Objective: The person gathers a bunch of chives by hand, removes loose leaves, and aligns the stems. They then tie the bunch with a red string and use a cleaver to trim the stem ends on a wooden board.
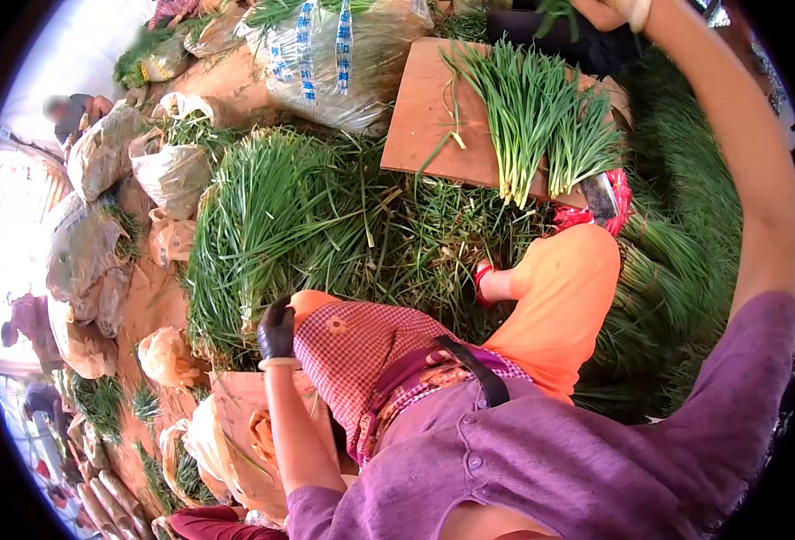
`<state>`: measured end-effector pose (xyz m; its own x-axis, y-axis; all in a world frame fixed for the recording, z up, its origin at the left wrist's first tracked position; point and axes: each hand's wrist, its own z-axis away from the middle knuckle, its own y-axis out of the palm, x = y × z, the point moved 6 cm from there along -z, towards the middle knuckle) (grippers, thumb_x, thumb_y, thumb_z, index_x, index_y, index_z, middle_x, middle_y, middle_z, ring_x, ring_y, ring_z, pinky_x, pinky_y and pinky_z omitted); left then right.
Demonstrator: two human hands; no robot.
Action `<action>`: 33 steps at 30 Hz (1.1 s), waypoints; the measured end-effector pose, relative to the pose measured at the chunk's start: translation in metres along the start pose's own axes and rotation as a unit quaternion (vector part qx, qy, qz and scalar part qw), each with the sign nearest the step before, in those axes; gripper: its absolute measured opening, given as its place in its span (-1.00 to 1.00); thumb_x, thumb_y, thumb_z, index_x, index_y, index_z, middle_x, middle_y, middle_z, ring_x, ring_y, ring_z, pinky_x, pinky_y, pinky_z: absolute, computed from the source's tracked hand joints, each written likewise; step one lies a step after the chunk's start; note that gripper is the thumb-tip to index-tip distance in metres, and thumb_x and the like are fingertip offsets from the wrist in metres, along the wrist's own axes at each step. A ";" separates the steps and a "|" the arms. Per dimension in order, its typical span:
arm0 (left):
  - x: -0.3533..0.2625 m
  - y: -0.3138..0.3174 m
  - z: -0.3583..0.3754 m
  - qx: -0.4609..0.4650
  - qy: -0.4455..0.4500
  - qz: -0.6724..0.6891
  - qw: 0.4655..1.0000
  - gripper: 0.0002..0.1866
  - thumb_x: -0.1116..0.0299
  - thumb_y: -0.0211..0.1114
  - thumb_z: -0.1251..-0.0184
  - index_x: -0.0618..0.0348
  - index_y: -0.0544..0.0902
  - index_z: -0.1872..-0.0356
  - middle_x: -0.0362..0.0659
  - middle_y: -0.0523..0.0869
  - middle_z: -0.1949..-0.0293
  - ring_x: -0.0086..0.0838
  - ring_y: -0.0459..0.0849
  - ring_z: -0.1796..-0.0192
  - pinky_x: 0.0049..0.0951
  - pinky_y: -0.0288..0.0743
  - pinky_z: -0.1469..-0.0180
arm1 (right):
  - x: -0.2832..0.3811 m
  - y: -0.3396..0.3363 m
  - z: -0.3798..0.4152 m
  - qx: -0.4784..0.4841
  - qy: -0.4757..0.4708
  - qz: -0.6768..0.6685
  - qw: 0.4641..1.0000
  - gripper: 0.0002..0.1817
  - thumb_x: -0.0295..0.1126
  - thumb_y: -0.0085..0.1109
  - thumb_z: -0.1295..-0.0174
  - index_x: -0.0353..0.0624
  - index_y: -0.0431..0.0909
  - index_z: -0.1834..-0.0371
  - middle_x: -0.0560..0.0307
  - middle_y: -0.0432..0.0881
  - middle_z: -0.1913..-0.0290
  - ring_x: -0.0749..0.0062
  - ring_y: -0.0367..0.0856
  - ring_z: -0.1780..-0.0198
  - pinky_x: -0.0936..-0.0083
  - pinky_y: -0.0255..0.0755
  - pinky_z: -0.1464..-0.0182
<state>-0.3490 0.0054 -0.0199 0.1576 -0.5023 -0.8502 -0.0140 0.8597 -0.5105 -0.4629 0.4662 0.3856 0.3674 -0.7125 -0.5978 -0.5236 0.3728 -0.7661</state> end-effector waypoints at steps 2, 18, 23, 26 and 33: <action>0.029 -0.015 0.015 -0.022 -0.041 0.023 0.999 -0.73 0.55 0.16 -0.21 0.35 0.56 0.04 -0.04 0.66 0.08 -0.43 0.62 0.06 -0.49 0.42 -0.08 | 0.015 0.068 0.054 -0.053 -0.121 -0.195 0.972 -0.69 -0.46 0.29 0.14 -0.04 0.54 0.25 0.16 0.60 0.37 0.31 0.61 0.25 0.37 0.50 0.03; 0.084 -0.013 0.092 0.025 -0.094 -0.018 0.995 -0.74 0.57 0.16 -0.19 0.29 0.57 0.07 -0.11 0.69 0.26 -0.49 0.63 0.16 -0.49 0.47 0.05 | 0.101 0.208 0.122 0.285 0.093 -0.323 0.898 -0.73 -0.23 0.13 -0.09 -0.05 0.59 0.16 0.03 0.61 0.22 0.13 0.58 0.14 0.26 0.43 0.05; 0.073 -0.022 0.097 0.016 -0.090 -0.053 0.994 -0.73 0.50 0.14 -0.21 0.24 0.60 0.06 -0.06 0.69 0.17 -0.38 0.64 0.13 -0.42 0.45 0.03 | 0.101 0.282 0.068 0.290 0.159 -0.180 0.927 -0.69 -0.18 0.23 -0.06 -0.16 0.57 0.23 -0.01 0.61 0.20 0.11 0.60 0.14 0.28 0.47 0.09; 0.054 -0.032 0.106 0.007 -0.086 -0.122 0.989 -0.73 0.49 0.14 -0.21 0.25 0.59 0.05 -0.04 0.69 0.17 -0.39 0.64 0.11 -0.43 0.46 0.04 | 0.113 0.337 0.068 0.352 0.156 -0.088 0.919 -0.67 -0.17 0.26 -0.04 -0.14 0.60 0.21 0.01 0.62 0.18 0.18 0.62 0.10 0.36 0.53 0.14; 0.117 -0.052 0.132 -0.001 -0.187 -0.069 0.980 -0.70 0.51 0.19 -0.18 0.26 0.57 0.03 -0.07 0.68 0.15 -0.45 0.63 0.16 -0.47 0.49 0.07 | 0.209 0.246 0.088 0.374 0.024 -0.582 0.722 -0.82 -0.27 0.18 -0.06 -0.12 0.64 0.38 0.07 0.66 0.38 0.33 0.65 0.31 0.39 0.51 0.33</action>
<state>-0.1995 -0.0854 -0.0759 0.5086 -0.5443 -0.6671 0.0302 0.7856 -0.6180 -0.4471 0.4613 0.0519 0.1884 -0.8150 0.5480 0.6859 -0.2902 -0.6673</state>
